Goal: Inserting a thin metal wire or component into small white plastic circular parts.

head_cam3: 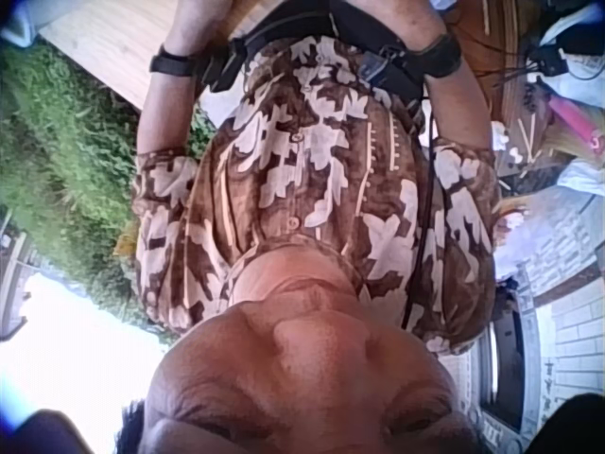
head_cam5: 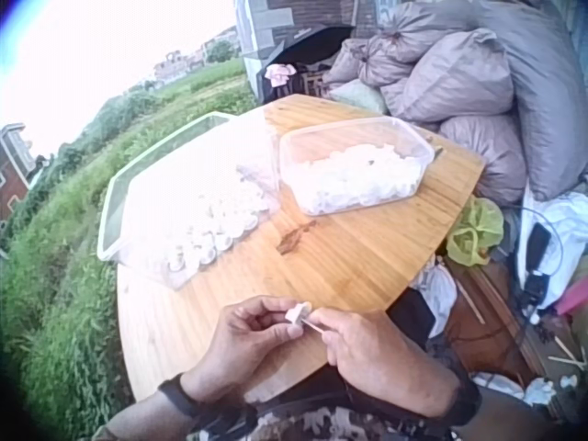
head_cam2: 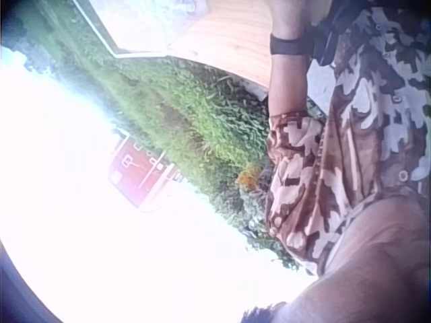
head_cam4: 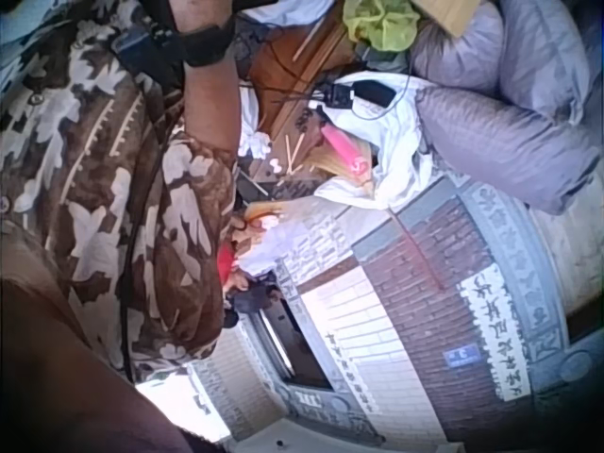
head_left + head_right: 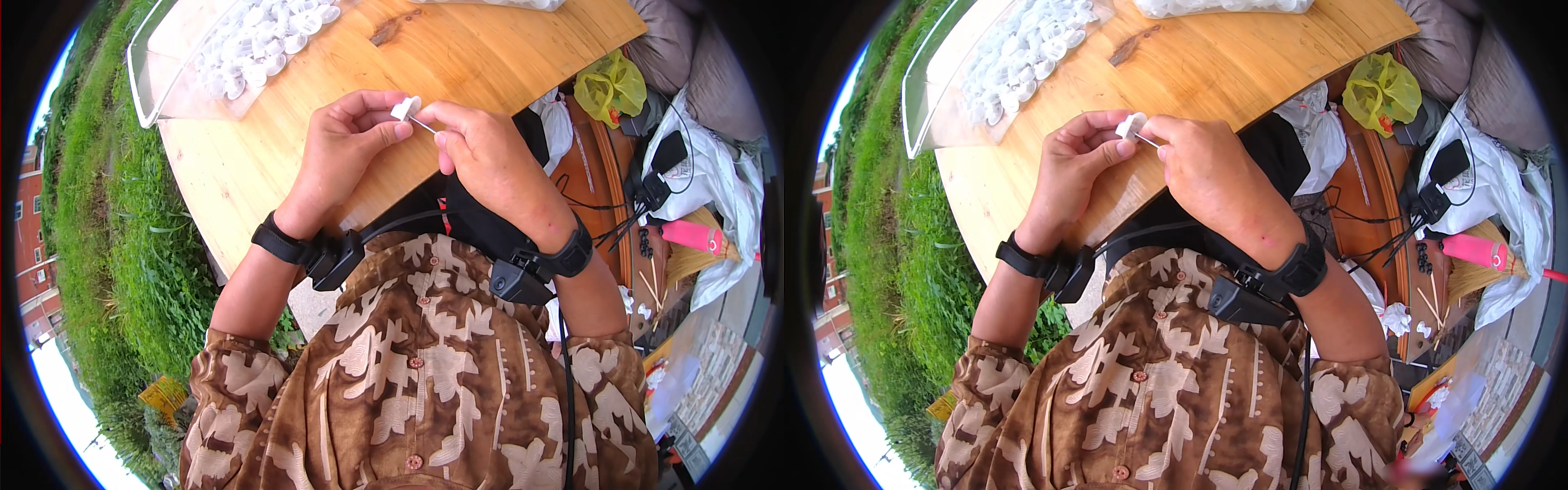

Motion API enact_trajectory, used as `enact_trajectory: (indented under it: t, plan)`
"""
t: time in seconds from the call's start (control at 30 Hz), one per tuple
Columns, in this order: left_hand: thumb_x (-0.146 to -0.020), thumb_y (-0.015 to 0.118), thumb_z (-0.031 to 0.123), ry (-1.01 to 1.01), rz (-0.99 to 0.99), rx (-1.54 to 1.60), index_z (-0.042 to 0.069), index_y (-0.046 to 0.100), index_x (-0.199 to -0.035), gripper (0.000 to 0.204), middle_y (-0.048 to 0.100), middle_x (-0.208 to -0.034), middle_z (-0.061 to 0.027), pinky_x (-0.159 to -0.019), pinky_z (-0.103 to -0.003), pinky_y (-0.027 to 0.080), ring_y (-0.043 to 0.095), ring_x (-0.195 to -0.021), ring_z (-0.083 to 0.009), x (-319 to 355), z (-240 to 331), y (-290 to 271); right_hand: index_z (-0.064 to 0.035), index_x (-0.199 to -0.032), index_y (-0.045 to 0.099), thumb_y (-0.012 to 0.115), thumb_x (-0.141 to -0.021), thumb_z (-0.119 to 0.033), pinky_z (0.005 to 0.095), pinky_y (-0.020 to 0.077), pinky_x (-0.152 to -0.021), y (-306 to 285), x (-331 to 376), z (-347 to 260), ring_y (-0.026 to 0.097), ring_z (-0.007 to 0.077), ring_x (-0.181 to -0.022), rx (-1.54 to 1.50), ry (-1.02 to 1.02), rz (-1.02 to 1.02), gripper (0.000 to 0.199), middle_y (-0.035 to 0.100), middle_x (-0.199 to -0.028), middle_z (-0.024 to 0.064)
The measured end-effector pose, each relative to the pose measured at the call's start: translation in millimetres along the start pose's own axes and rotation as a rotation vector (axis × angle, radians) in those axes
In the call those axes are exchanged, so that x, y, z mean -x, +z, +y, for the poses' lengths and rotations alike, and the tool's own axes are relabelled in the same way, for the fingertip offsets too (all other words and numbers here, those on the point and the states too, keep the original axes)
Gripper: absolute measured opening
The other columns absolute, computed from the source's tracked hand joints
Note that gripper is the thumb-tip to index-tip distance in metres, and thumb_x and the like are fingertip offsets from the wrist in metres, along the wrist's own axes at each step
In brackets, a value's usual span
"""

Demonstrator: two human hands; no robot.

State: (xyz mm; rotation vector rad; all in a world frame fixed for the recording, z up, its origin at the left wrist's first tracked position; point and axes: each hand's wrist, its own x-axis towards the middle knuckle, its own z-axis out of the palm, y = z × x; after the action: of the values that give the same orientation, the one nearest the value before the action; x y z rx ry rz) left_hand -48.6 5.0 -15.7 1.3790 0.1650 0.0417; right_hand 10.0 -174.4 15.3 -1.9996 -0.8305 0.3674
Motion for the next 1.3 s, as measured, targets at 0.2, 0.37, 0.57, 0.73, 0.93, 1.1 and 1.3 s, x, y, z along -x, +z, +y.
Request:
enact_trajectory:
  t: [0.2,0.37,0.57,0.73,0.93,1.1,1.3]
  plan:
    - [-0.084,0.065,-0.003,-0.01,-0.004,0.018,-0.005,0.059,-0.112,0.029,0.067,-0.101,-0.0102,-0.084,-0.024,0.052,0.064,-0.093,-0.0129,-0.6,-0.1,-1.6,-0.0052,-0.105,0.064,0.048,-0.085,-0.002,0.0449,0.0481,-0.06,-2.9,4.6,-6.7,0.061,0.04,-0.072,0.23,-0.045,0.003,0.025,0.062,-0.077,0.0222]
    - [-0.086,0.063,-0.003,-0.043,0.002,0.022,-0.005,0.058,-0.114,0.029,0.066,-0.106,-0.0116,-0.09,-0.028,0.051,0.063,-0.099,-0.0161,-0.1,1.3,-2.2,-0.0025,-0.107,0.064,0.051,-0.084,-0.001,0.0398,0.0453,-0.06,-6.8,10.8,-9.8,0.059,0.0364,-0.067,0.249,-0.121,0.074,0.026,0.058,-0.074,0.0213]
    - [-0.086,0.063,-0.004,-0.017,-0.011,0.03,-0.005,0.057,-0.114,0.029,0.066,-0.107,-0.0117,-0.09,-0.028,0.051,0.064,-0.099,-0.0161,0.1,1.9,-2.0,-0.0091,-0.107,0.066,0.049,-0.081,-0.001,0.0416,0.0485,-0.057,-6.3,9.4,-5.9,0.061,0.0329,-0.066,0.438,-0.224,0.179,0.032,0.06,-0.072,0.0136]
    - [-0.085,0.064,-0.004,-0.009,-0.011,0.07,-0.004,0.059,-0.113,0.029,0.067,-0.104,-0.0087,-0.086,-0.024,0.051,0.063,-0.095,-0.0115,0.5,0.9,-1.2,-0.0071,-0.109,0.066,0.049,-0.075,0.004,0.0428,0.0471,-0.062,-6.0,8.2,-9.7,0.059,0.0367,-0.073,0.458,-0.157,0.125,0.039,0.06,-0.08,0.0174]
    - [-0.084,0.064,-0.005,0.038,-0.001,0.031,-0.004,0.06,-0.111,0.027,0.068,-0.101,-0.0091,-0.084,-0.023,0.052,0.064,-0.092,-0.0115,0.4,-1.7,0.0,-0.0078,-0.101,0.067,0.051,-0.082,-0.006,0.0392,0.0506,-0.058,-1.6,8.7,-10.6,0.063,0.0296,-0.067,0.56,-0.216,0.156,0.025,0.061,-0.073,0.0108]
    - [-0.084,0.064,-0.006,0.01,0.001,-0.035,-0.005,0.059,-0.111,0.028,0.067,-0.103,-0.01,-0.086,-0.025,0.052,0.064,-0.094,-0.0126,2.3,0.5,2.5,-0.0047,-0.095,0.066,0.051,-0.084,-0.007,0.0384,0.0518,-0.06,-4.0,5.8,-25.8,0.065,0.0292,-0.071,0.692,-0.158,0.055,0.019,0.062,-0.074,0.0111]
    - [-0.087,0.062,-0.002,0.0,-0.042,-0.001,-0.002,0.058,-0.115,0.029,0.065,-0.109,-0.0094,-0.09,-0.026,0.051,0.062,-0.1,-0.0143,0.6,0.4,-4.1,-0.0028,-0.098,0.066,0.05,-0.082,-0.002,0.0406,0.0512,-0.063,-15.9,5.4,-16.3,0.064,0.0332,-0.073,0.502,-0.203,0.045,0.023,0.063,-0.078,0.0145]
